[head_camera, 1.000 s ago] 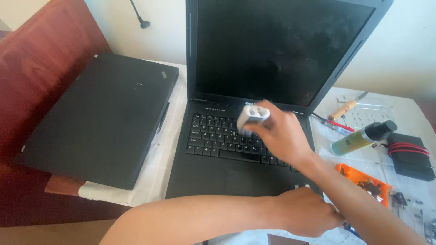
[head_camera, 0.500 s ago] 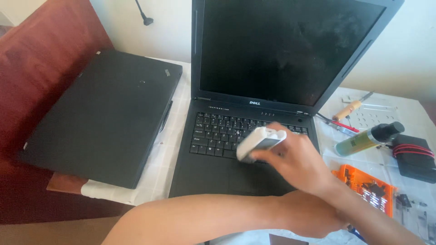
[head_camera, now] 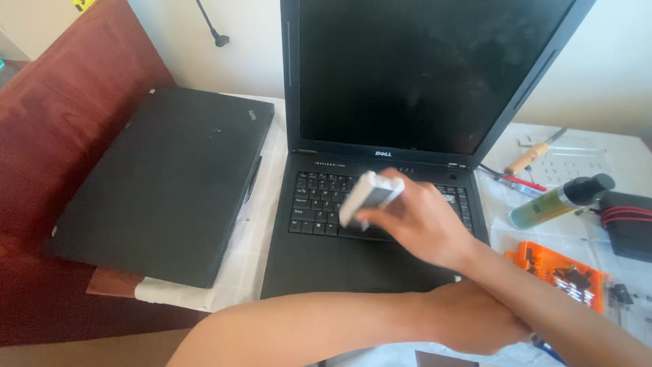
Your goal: A person uses a screwdriver to work on a laptop's chassis and then cleans the screen with a cleaning sponge.
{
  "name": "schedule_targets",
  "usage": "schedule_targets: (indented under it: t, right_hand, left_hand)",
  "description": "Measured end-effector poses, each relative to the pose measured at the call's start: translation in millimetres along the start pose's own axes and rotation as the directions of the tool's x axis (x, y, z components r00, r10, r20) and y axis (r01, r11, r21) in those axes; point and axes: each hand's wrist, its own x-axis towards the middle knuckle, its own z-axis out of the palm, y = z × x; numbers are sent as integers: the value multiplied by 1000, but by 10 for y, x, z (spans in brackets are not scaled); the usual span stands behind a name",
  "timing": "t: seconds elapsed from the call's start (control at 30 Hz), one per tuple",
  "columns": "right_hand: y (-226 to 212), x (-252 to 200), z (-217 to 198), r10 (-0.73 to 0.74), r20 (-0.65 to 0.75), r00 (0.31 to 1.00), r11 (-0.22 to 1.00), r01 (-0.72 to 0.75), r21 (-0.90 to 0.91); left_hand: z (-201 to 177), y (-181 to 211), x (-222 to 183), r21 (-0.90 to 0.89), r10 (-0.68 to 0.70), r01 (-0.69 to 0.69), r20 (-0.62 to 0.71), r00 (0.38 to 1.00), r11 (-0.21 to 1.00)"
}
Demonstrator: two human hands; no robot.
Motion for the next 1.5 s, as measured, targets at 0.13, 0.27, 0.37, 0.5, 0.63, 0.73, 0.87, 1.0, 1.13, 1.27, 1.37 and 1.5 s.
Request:
schedule_targets:
  t: [0.13, 0.27, 0.37, 0.5, 0.63, 0.73, 0.87, 1.0, 1.13, 1.27, 1.37, 1.5]
  right_hand:
    - [-61, -130, -42, -28, 102, 994, 992, 15, 124]
    - [114, 147, 104, -223, -47, 974, 967, 227, 118]
    - [216, 444, 200, -181, -110, 977, 977, 192, 98]
    - [94, 468, 182, -146, -121, 982, 988, 151, 29]
    - [-210, 147, 54, -189, 51, 981, 977, 182, 111]
    - [-281, 0, 19, -158, 153, 976, 973, 127, 195]
    - [-74, 256, 193, -216, 29, 976, 963, 208, 171]
    - [-30, 678, 275, -184, -69, 980, 977, 190, 98]
    - [-153, 679, 238, -256, -45, 966, 958, 260, 124]
    - [-432, 314, 99, -144, 159, 977, 986, 127, 109]
    - [-495, 99, 85, -162, 201, 966, 971, 120, 205]
    - [-305, 414, 306, -191, 96, 977, 967, 170, 190]
  left_hand:
    - [-41, 6, -2, -145, -145, 164, 131, 981, 976]
    - [12, -42, -14, 34, -27, 26, 25, 999, 999]
    - [-288, 170, 5, 170, -181, 140, 257, 949, 975]
    - [-189, 124, -11, 119, -170, 152, 163, 972, 981]
    - [-68, 34, -1, 15, -102, 101, 144, 984, 995]
    - [48, -60, -14, -25, -31, 32, 45, 999, 999]
    - [219, -125, -47, 133, 49, -44, -37, 998, 990]
    - [-66, 46, -28, 164, -147, 110, 231, 962, 980]
    - [-124, 70, -16, 134, -131, 108, 180, 975, 985]
    - [313, -175, -51, 167, 83, -70, -68, 994, 983]
    - [-118, 46, -27, -272, -193, 214, 103, 976, 938]
    - [284, -134, -43, 63, 38, -35, -51, 998, 997]
